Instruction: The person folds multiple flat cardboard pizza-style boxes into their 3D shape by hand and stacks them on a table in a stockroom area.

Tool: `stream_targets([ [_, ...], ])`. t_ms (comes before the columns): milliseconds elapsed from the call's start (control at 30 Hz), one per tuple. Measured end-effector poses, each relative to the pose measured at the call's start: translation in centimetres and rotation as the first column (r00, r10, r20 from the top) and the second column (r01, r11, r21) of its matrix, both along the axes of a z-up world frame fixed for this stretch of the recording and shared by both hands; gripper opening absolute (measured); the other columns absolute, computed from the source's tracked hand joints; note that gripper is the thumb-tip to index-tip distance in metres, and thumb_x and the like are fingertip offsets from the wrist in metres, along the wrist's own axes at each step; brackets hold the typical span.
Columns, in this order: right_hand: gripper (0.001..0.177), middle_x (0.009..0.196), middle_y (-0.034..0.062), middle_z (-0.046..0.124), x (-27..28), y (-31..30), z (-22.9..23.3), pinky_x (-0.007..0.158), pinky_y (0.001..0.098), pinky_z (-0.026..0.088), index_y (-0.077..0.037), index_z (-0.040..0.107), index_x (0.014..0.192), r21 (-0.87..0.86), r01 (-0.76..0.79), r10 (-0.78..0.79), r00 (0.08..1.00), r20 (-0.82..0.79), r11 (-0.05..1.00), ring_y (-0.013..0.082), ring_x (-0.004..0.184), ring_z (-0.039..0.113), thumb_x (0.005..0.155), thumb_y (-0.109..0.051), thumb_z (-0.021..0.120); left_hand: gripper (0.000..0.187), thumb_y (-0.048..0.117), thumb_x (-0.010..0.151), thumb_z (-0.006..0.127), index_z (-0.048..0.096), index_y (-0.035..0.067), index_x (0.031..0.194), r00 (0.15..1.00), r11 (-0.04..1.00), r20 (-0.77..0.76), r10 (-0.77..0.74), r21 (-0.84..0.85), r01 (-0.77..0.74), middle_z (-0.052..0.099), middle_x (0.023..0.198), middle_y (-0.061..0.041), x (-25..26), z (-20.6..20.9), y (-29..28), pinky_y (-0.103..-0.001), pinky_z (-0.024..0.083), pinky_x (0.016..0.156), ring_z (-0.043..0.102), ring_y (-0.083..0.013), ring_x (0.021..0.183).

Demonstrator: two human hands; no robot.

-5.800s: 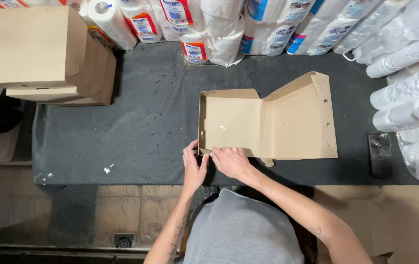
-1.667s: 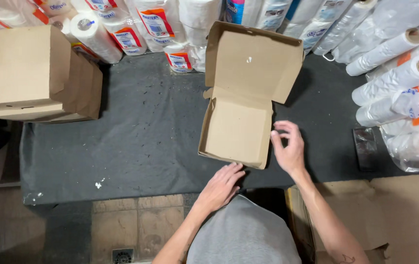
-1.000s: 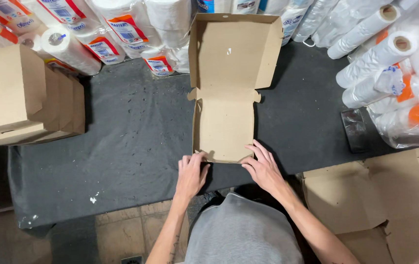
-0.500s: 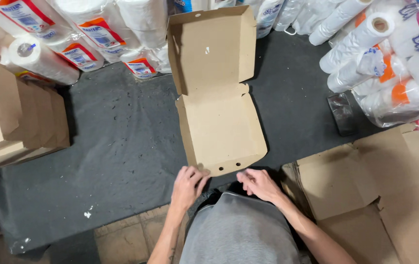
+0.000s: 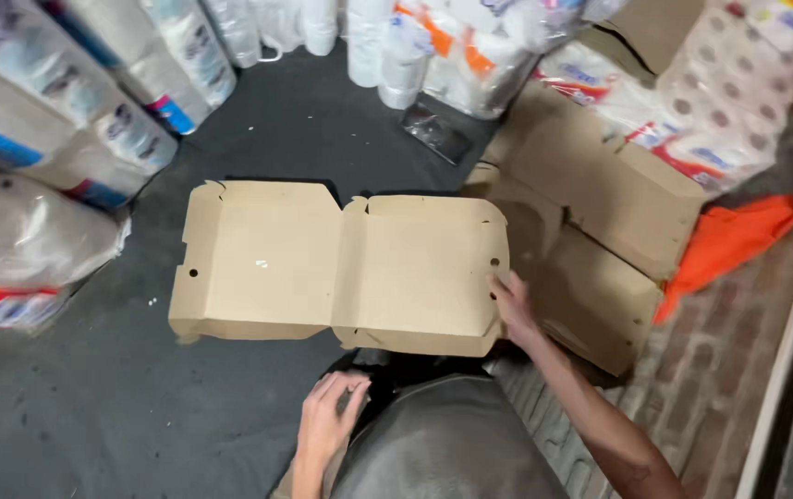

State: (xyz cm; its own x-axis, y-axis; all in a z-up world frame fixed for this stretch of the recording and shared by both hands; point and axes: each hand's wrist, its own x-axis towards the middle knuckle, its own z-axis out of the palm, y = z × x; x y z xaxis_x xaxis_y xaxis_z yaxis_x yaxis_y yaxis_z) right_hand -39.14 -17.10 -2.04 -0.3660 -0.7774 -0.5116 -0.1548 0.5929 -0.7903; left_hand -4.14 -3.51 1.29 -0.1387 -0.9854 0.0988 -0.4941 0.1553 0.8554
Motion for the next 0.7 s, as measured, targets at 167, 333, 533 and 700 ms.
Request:
stream_targets([
  [167, 0.062, 0.158, 0.0090, 0.050, -12.7, 4.6, 3.3, 0.116, 0.0360, 0.040, -0.012, 0.048, 0.153, -0.053, 0.162, -0.158, 0.985, 0.068, 0.985, 0.0235, 0.145, 0.048, 0.095, -0.030, 0.061, 0.015, 0.032, 0.096, 0.063, 0.074, 0.022, 0.094, 0.990, 0.984, 0.090, -0.106, 0.152, 0.091, 0.078, 0.095, 0.010, -0.5, -2.8, -1.7, -0.031, 0.051, 0.079, 0.071, -0.0125, 0.084],
  [333, 0.045, 0.135, 0.0048, 0.065, -27.5, 10.5, -2.8, 0.102, 0.0219, 0.046, -0.011, 0.062, 0.141, -0.252, 0.379, -0.363, 0.925, 0.110, 0.890, 0.0125, 0.121, 0.059, 0.096, -0.013, 0.068, 0.017, 0.036, 0.095, 0.061, 0.075, 0.027, 0.096, 0.979, 0.965, 0.137, -0.153, 0.236, 0.118, 0.078, 0.095, 0.012, -3.6, -5.3, -3.6, -0.030, 0.054, 0.073, 0.072, -0.0115, 0.089],
  [533, 0.048, 0.140, 0.0100, 0.064, -34.0, 11.9, -5.6, 0.102, 0.0387, 0.046, -0.012, 0.054, 0.145, 0.038, 0.237, -0.201, 0.891, -0.408, 0.971, 0.0264, 0.125, 0.061, 0.102, -0.032, 0.057, 0.011, 0.031, 0.091, 0.067, 0.077, 0.026, 0.095, 0.974, 0.972, 0.118, -0.192, 0.163, 0.172, 0.075, 0.088, 0.013, -9.9, -4.6, -7.1, -0.025, 0.055, 0.075, 0.069, -0.0079, 0.074],
  [700, 0.056, 0.144, 0.0159, 0.058, -33.5, 10.9, -6.2, 0.101, 0.0458, 0.045, -0.020, 0.021, 0.162, 0.242, 0.280, -0.193, 0.925, -0.329, 0.929, 0.0363, 0.124, 0.060, 0.108, -0.020, 0.039, 0.020, 0.026, 0.097, 0.063, 0.070, 0.019, 0.114, 0.908, 0.916, 0.144, -0.394, 0.138, 0.376, 0.071, 0.113, -0.001, -16.4, -2.0, -11.2, -0.036, 0.049, 0.088, 0.060, -0.0248, 0.100],
])
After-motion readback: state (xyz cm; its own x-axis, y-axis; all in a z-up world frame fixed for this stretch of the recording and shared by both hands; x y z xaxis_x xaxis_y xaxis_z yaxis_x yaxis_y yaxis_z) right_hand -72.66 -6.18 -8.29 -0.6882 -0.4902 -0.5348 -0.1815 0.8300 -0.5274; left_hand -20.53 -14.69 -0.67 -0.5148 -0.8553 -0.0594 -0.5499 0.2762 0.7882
